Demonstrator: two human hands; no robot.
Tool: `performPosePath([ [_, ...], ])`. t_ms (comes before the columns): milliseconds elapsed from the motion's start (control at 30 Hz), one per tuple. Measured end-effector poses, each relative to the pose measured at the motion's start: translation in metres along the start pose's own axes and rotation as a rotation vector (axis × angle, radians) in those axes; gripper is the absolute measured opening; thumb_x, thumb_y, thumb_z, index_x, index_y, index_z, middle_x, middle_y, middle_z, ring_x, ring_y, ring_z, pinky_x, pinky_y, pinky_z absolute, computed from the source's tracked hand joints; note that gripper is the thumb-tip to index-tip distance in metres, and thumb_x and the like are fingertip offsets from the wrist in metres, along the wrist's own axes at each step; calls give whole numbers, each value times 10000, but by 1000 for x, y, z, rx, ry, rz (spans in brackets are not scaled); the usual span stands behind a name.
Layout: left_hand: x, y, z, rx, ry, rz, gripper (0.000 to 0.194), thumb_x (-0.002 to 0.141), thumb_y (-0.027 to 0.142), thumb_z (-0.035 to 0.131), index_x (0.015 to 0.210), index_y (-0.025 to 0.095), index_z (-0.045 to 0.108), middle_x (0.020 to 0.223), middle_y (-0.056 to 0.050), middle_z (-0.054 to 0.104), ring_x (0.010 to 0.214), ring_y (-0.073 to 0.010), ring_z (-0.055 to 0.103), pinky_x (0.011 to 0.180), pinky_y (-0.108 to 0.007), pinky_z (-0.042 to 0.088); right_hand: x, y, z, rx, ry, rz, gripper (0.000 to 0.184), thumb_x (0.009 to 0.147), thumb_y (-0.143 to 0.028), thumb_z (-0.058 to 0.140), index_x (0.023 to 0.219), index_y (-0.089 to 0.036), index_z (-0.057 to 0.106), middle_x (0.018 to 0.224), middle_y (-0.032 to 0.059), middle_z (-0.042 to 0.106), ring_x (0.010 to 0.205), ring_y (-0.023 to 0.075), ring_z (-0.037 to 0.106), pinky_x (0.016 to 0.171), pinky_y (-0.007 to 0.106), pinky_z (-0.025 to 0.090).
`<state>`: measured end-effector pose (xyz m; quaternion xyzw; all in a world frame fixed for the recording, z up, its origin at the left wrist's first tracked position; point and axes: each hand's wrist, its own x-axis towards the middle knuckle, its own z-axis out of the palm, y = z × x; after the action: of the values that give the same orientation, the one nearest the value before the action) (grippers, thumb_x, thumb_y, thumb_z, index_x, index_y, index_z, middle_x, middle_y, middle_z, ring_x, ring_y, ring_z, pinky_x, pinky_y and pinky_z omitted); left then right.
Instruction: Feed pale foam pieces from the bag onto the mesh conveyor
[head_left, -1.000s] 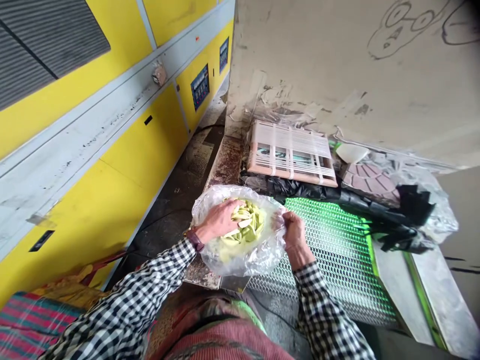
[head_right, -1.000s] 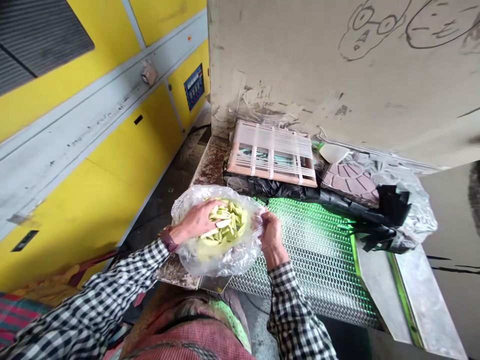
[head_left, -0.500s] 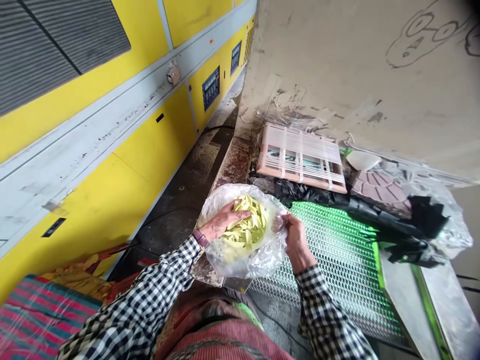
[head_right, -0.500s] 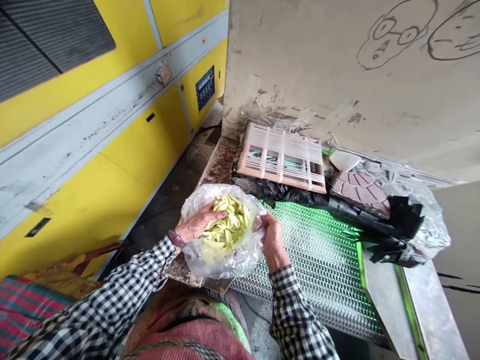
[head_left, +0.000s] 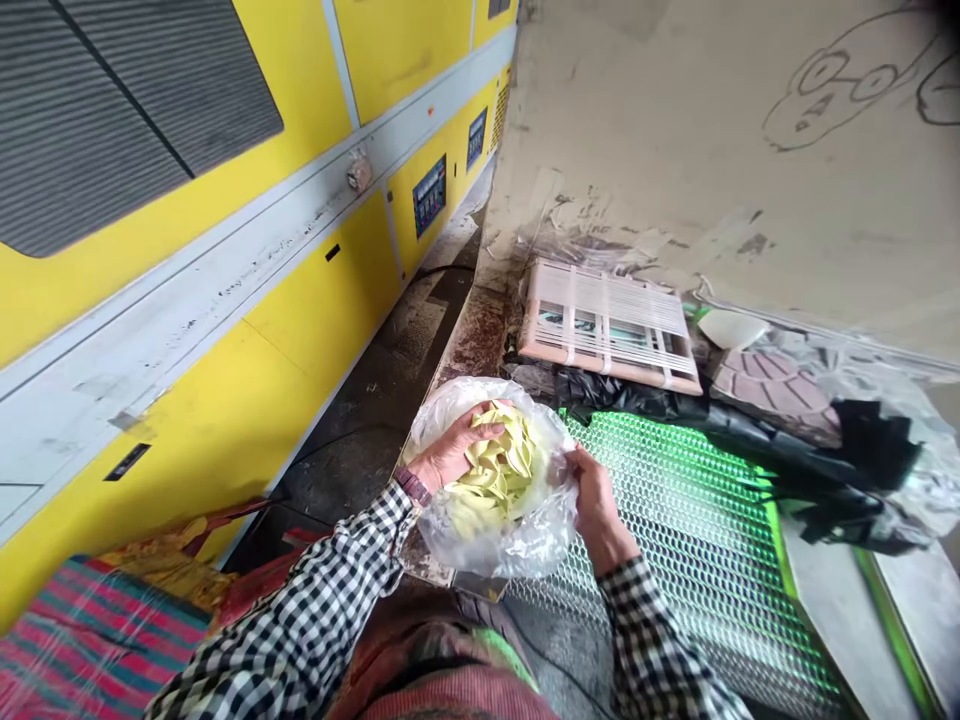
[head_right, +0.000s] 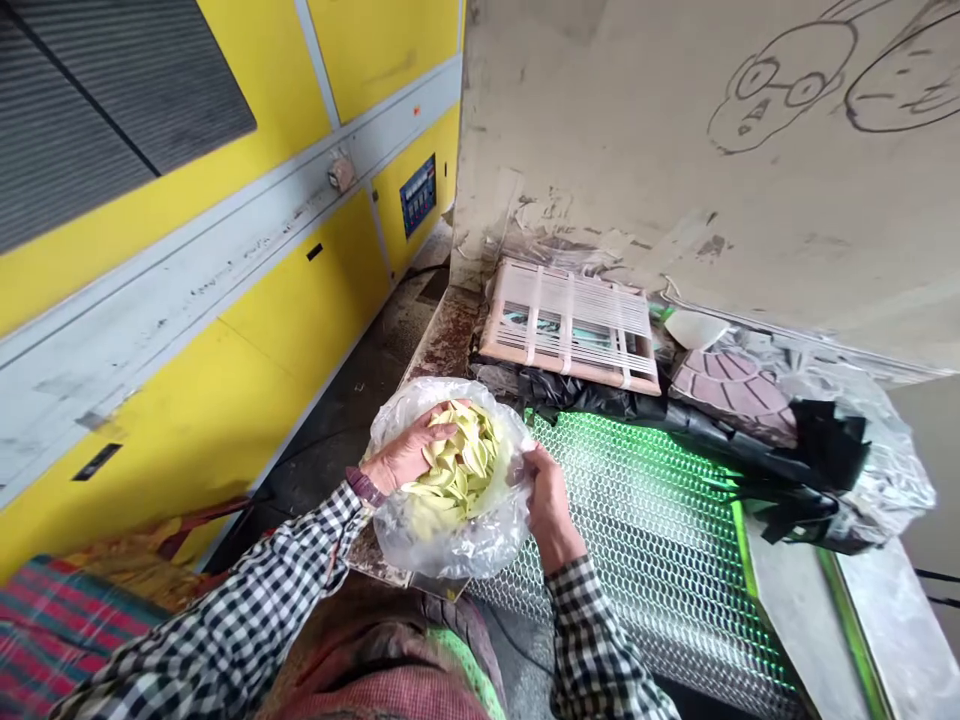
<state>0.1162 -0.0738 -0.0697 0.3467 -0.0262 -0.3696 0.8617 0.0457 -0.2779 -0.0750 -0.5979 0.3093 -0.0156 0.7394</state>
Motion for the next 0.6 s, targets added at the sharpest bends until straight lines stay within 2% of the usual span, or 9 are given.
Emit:
performPosePath([
  [167, 3, -8, 6, 22, 194, 67, 399, 819, 338, 817, 1188, 220, 719, 1238, -53, 717, 1111, -231, 671, 954, -331, 546, -2, -1, 8, 65, -36, 65, 209, 678, -344, 591, 851, -233, 558, 681, -9, 608, 543, 177, 552, 489, 304, 495],
  [267, 5, -13, 6, 3, 236, 103, 361, 833, 358, 811, 1165, 246, 726, 1250, -38, 716, 1107, -222, 678, 990, -343, 540, -1, 1, 11, 88, -65, 88, 236, 668, -339, 611, 873, -228, 578, 716, -3, 630, 572, 182, 572, 505, 302, 497],
  [433, 8, -13, 5, -108, 218, 133, 431, 802, 385, 840, 1168, 232, 671, 976, -21, 722, 832, -186, 695, 800, -337, 589, -3, 1, 10, 107, -79, 81, 247, 662, -325, 643, 881, -226, 583, 734, -13, 648, 580, 174, 581, 526, 293, 502],
  [600, 14, -13, 10, -207, 290, 144, 420, 778, 361, 844, 1150, 271, 670, 989, -17, 693, 752, -149, 636, 630, -266, 537, -6, -2, 10, 105, -135, 53, 251, 667, -377, 657, 858, -220, 617, 720, 9, 675, 611, 217, 632, 544, 332, 527],
])
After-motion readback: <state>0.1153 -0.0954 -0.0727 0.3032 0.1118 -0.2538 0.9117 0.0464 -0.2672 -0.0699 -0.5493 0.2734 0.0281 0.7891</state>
